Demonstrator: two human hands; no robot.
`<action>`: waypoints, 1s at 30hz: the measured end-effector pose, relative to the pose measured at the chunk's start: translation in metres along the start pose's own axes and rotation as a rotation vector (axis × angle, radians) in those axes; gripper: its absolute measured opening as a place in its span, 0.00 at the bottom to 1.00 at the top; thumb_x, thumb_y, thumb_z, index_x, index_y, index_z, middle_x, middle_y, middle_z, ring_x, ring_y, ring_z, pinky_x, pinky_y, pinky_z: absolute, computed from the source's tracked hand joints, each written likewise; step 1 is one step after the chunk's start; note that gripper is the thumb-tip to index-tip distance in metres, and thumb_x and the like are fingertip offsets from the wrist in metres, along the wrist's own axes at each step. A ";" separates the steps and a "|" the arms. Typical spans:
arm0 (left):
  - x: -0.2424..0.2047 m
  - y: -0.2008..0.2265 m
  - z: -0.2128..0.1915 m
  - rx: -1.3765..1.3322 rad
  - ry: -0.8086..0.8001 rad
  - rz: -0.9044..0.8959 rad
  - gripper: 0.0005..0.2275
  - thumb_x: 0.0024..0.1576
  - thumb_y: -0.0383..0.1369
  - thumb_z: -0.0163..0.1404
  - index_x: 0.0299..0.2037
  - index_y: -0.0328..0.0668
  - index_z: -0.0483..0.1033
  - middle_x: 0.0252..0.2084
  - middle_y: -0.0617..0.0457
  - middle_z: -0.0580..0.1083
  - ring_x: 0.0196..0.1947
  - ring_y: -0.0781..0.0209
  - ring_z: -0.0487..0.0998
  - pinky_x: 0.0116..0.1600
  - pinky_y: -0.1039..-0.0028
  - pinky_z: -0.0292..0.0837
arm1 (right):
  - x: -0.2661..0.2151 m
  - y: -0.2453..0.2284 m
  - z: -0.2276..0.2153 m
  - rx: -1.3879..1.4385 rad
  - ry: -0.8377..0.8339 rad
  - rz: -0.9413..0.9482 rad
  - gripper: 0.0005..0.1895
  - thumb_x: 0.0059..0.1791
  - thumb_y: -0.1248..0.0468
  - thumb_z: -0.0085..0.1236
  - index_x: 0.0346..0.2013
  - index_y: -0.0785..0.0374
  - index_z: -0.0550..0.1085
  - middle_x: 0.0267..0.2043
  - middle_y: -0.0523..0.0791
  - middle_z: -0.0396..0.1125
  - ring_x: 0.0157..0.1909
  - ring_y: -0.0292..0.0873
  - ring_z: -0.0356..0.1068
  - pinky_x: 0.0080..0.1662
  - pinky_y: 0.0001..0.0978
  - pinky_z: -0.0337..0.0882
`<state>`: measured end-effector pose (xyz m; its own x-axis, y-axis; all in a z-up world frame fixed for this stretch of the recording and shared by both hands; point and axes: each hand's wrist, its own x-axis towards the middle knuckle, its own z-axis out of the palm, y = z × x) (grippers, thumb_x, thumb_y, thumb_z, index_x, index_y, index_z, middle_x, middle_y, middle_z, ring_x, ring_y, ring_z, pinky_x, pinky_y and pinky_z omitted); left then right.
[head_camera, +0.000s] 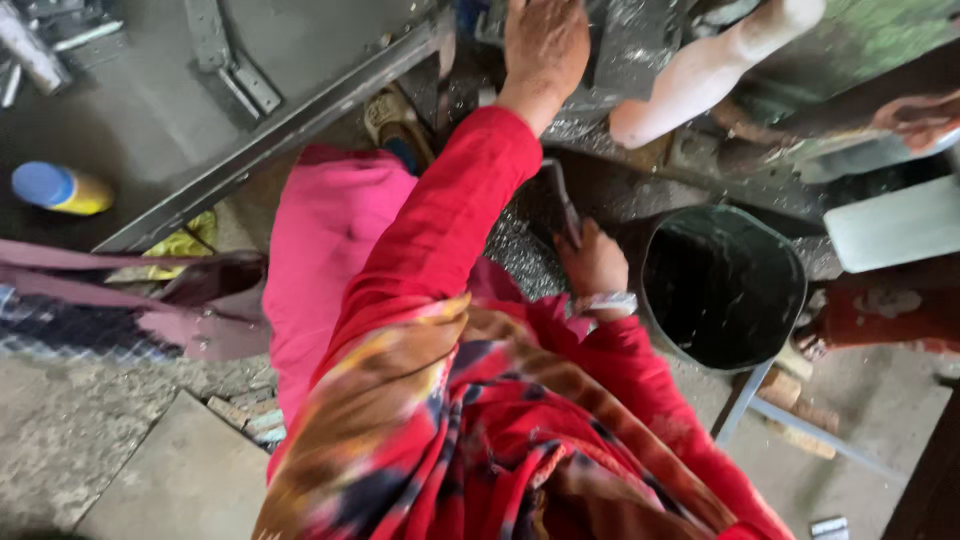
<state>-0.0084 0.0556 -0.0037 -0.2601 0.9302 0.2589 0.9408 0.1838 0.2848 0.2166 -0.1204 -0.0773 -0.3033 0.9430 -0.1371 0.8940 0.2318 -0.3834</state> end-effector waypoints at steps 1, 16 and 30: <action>-0.006 0.000 -0.003 -0.013 -0.158 -0.032 0.12 0.72 0.32 0.40 0.55 0.45 0.79 0.57 0.47 0.78 0.62 0.52 0.74 0.67 0.58 0.61 | -0.005 0.000 -0.002 0.043 -0.004 -0.039 0.24 0.52 0.42 0.58 0.45 0.60 0.70 0.37 0.59 0.73 0.41 0.67 0.73 0.40 0.61 0.71; -0.113 -0.029 -0.075 -0.192 0.328 0.460 0.15 0.53 0.30 0.58 0.48 0.35 0.74 0.53 0.43 0.73 0.59 0.47 0.69 0.71 0.46 0.54 | 0.007 -0.087 -0.144 0.190 0.402 -0.284 0.15 0.53 0.59 0.61 0.53 0.59 0.73 0.44 0.48 0.73 0.39 0.49 0.76 0.41 0.46 0.72; -0.083 0.004 -0.044 -0.012 0.136 0.170 0.12 0.61 0.29 0.48 0.53 0.35 0.76 0.71 0.40 0.63 0.61 0.46 0.67 0.61 0.54 0.61 | 0.009 -0.078 -0.137 0.163 0.413 -0.304 0.16 0.53 0.59 0.62 0.52 0.61 0.73 0.43 0.51 0.75 0.41 0.56 0.76 0.41 0.48 0.72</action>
<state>0.0072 -0.0346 0.0171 -0.1261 0.8957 0.4263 0.9712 0.0239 0.2369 0.1899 -0.0974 0.0768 -0.3561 0.8622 0.3602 0.7133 0.4998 -0.4912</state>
